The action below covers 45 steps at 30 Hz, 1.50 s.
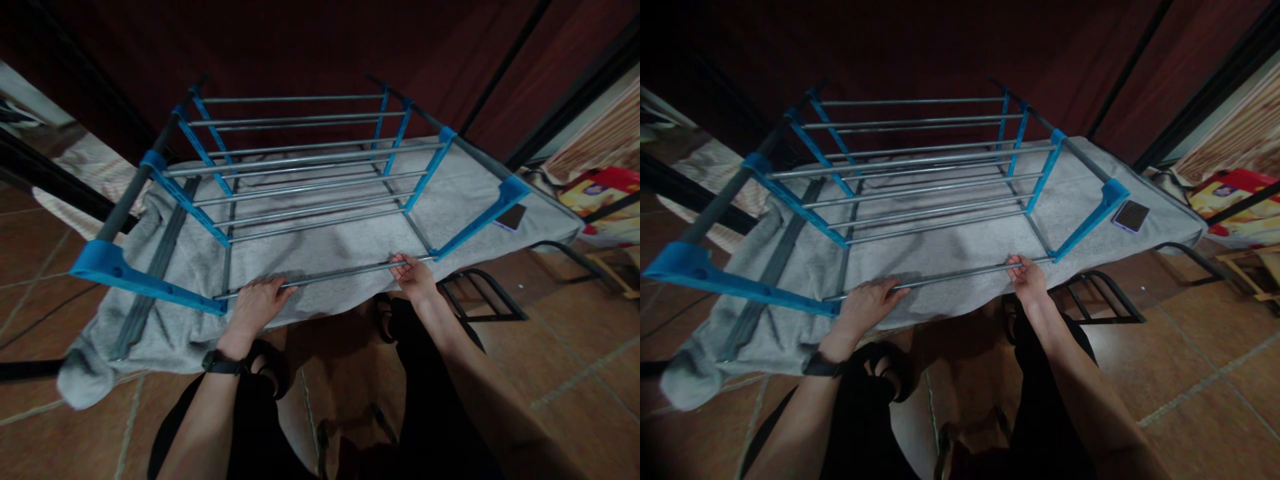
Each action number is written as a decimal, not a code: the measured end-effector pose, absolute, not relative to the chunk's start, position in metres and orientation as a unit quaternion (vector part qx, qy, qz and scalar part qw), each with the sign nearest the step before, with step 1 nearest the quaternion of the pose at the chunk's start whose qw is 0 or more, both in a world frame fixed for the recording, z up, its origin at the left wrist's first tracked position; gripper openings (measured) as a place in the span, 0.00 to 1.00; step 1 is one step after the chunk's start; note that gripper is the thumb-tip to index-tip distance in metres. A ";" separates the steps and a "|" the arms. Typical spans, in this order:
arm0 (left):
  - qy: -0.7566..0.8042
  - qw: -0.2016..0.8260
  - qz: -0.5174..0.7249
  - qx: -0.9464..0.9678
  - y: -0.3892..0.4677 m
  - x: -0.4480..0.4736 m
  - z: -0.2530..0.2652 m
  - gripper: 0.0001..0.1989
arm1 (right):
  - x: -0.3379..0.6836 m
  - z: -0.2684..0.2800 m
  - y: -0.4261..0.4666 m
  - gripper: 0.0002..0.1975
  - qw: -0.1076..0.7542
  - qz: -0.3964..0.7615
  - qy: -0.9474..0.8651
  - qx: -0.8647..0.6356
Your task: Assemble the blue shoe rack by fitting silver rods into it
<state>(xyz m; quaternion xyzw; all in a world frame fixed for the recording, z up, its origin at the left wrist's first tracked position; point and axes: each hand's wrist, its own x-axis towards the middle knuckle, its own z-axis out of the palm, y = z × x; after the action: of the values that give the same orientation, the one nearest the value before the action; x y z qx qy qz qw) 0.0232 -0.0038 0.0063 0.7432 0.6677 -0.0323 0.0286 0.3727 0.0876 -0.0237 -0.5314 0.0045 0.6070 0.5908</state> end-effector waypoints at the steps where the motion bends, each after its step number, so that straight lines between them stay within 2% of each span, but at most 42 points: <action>1: 0.669 0.032 -0.035 0.742 -0.004 0.024 0.007 0.24 | 0.373 -0.023 0.088 0.11 0.589 0.607 0.004 -0.533; 25: 0.654 0.012 0.013 0.756 -0.004 0.028 -0.006 0.23 | 0.376 -0.025 0.092 0.12 0.572 0.606 -0.008 -0.553; 32: 0.649 -0.007 0.001 0.761 -0.002 0.031 -0.009 0.25 | 0.377 -0.023 0.090 0.13 0.549 0.620 -0.027 -0.560; 45: 0.658 -0.012 -0.006 0.753 -0.001 0.033 -0.018 0.24 | 0.374 -0.026 0.091 0.13 0.557 0.608 -0.040 -0.565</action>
<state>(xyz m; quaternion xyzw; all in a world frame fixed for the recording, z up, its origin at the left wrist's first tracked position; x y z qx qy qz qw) 0.0331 -0.0008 -0.0185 0.7526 0.6583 -0.0057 -0.0117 0.3742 0.0911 -0.0260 -0.5647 -0.0399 0.6076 0.5571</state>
